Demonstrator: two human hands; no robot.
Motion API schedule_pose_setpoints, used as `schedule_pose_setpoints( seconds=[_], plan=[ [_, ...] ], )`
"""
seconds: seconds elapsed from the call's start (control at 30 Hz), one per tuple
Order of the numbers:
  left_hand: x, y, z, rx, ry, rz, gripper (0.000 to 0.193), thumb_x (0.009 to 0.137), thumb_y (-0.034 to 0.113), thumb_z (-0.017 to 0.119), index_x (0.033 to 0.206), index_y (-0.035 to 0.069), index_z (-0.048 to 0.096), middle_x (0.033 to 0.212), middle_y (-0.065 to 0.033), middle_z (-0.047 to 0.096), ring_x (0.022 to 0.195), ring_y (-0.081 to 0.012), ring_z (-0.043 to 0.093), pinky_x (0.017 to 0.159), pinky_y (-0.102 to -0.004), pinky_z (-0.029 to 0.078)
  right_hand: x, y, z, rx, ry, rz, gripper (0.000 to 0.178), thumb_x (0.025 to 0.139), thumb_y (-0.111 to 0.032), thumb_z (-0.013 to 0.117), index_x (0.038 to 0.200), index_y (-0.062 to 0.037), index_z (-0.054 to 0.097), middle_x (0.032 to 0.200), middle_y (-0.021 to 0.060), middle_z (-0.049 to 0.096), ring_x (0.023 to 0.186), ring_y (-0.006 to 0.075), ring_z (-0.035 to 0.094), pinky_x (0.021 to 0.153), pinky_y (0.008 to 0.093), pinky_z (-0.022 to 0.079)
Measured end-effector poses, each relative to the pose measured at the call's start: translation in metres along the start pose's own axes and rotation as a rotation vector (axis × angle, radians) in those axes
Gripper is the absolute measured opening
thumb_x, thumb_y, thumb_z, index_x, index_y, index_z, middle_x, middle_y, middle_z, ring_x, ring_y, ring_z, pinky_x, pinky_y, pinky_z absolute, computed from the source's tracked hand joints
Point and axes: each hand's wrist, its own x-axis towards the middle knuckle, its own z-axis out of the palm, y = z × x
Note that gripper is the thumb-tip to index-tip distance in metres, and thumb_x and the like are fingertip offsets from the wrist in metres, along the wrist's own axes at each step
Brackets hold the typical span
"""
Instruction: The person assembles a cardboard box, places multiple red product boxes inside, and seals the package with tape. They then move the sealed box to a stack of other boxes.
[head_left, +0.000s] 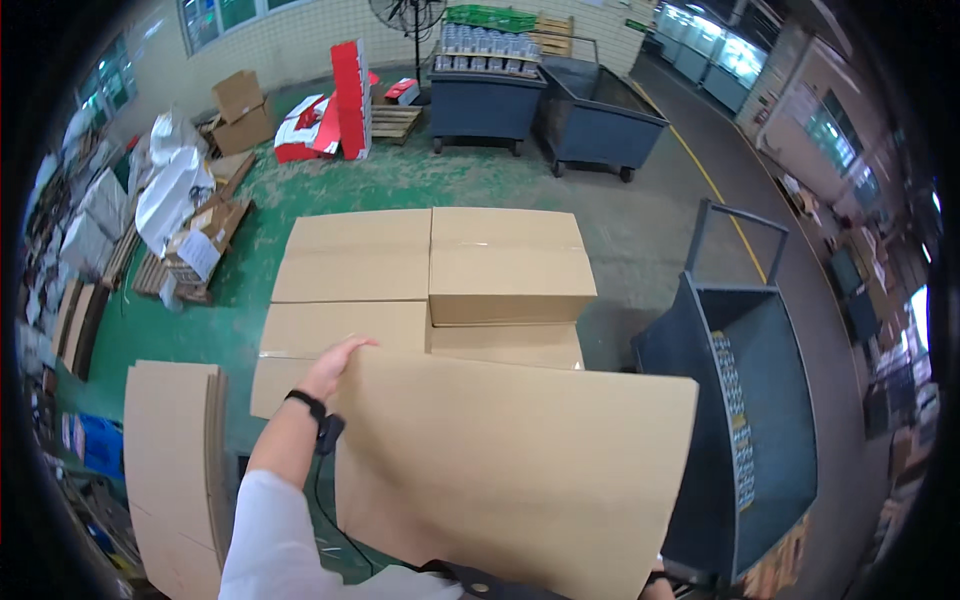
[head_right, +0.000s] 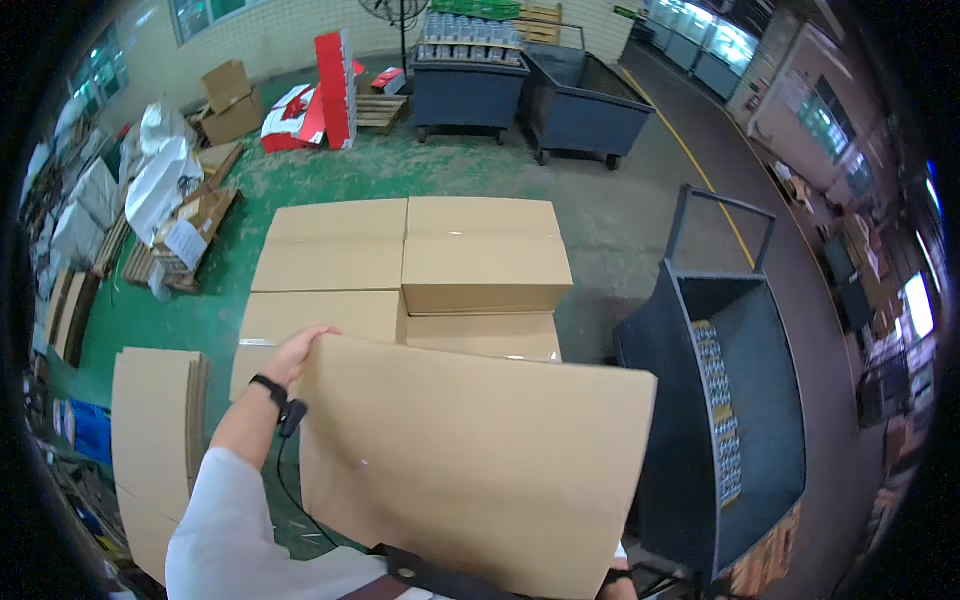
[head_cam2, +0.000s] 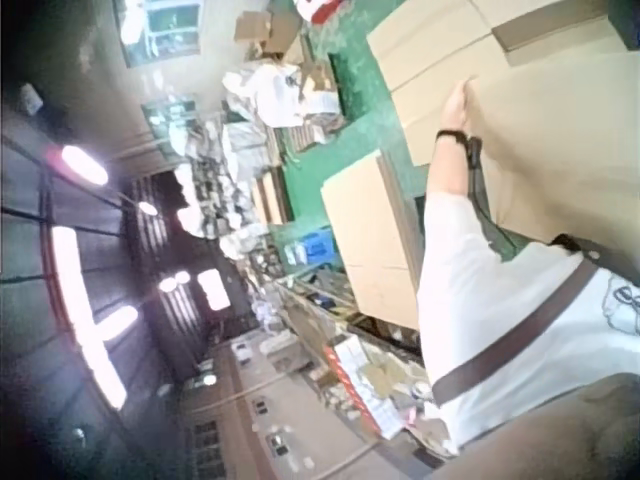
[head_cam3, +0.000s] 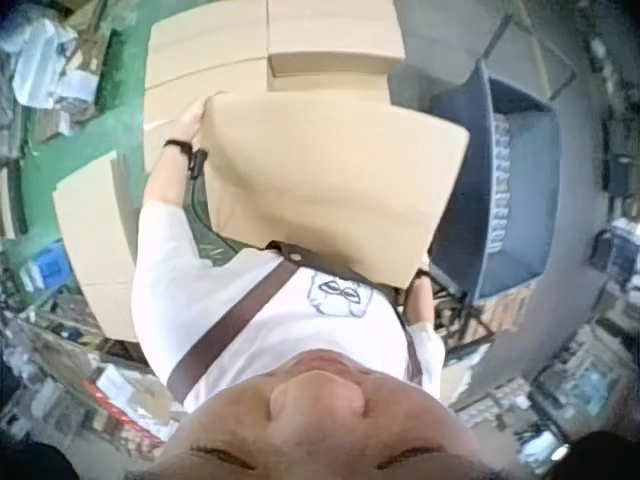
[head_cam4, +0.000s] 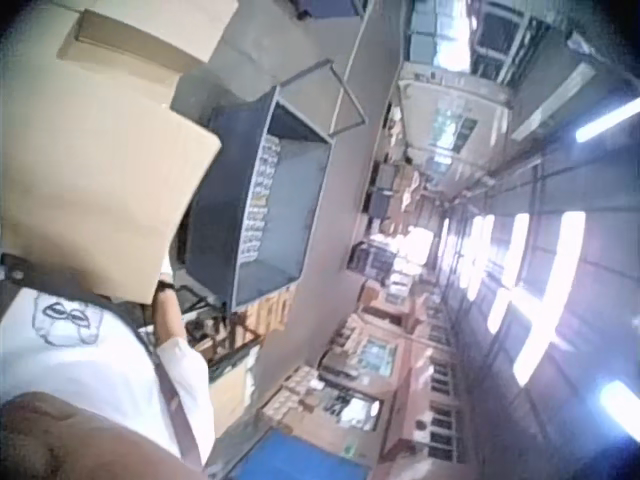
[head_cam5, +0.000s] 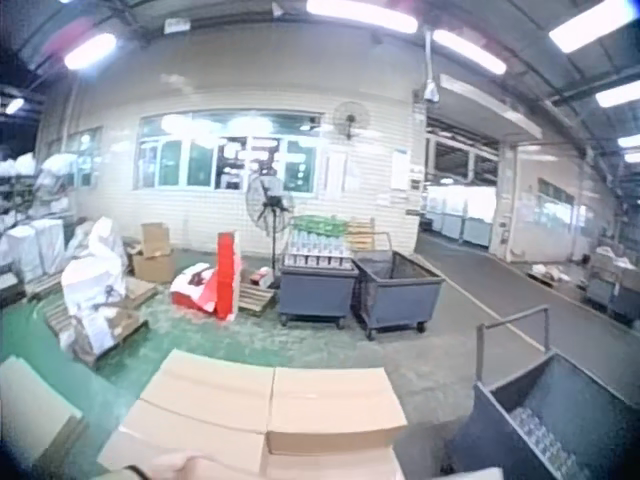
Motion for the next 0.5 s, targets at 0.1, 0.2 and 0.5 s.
schedule_pose_setpoints(
  seconds=[0.1, 0.2, 0.5],
  plan=[
    [0.073, 0.01, 0.081, -0.063, -0.101, -0.104, 0.027, 0.095, 0.029, 0.052, 0.105, 0.007, 0.064, 0.1, -0.0048, 0.065, 0.092, -0.0159, 0.062, 0.083, -0.0308, 0.05, 0.031, -0.041, -0.021, 0.07, 0.069, -0.002, 0.062, 0.099, -0.056, 0.028, 0.128, -0.0083, 0.055, 0.124, 0.0101, 0.059, 0.114, 0.0237, 0.056, 0.093, 0.0381, 0.046],
    [0.135, 0.019, 0.135, 0.032, -0.098, -0.136, 0.026, 0.095, 0.027, 0.053, 0.105, 0.006, 0.064, 0.1, -0.0058, 0.065, 0.092, -0.0158, 0.062, 0.081, -0.0317, 0.052, 0.063, -0.085, -0.029, 0.117, 0.085, 0.0, 0.062, 0.099, -0.057, 0.028, 0.129, -0.0088, 0.054, 0.126, 0.0097, 0.058, 0.115, 0.0243, 0.055, 0.094, 0.0388, 0.046],
    [0.246, -0.011, 0.166, 0.147, 0.062, -0.296, 0.029, 0.095, 0.028, 0.048, 0.105, 0.005, 0.062, 0.1, -0.0079, 0.065, 0.09, -0.0189, 0.063, 0.079, -0.0359, 0.053, 0.195, -0.188, -0.041, 0.155, 0.035, 0.043, 0.061, 0.099, -0.057, 0.029, 0.131, -0.0104, 0.051, 0.131, 0.0087, 0.054, 0.117, 0.0261, 0.053, 0.095, 0.0408, 0.046]
  ],
)
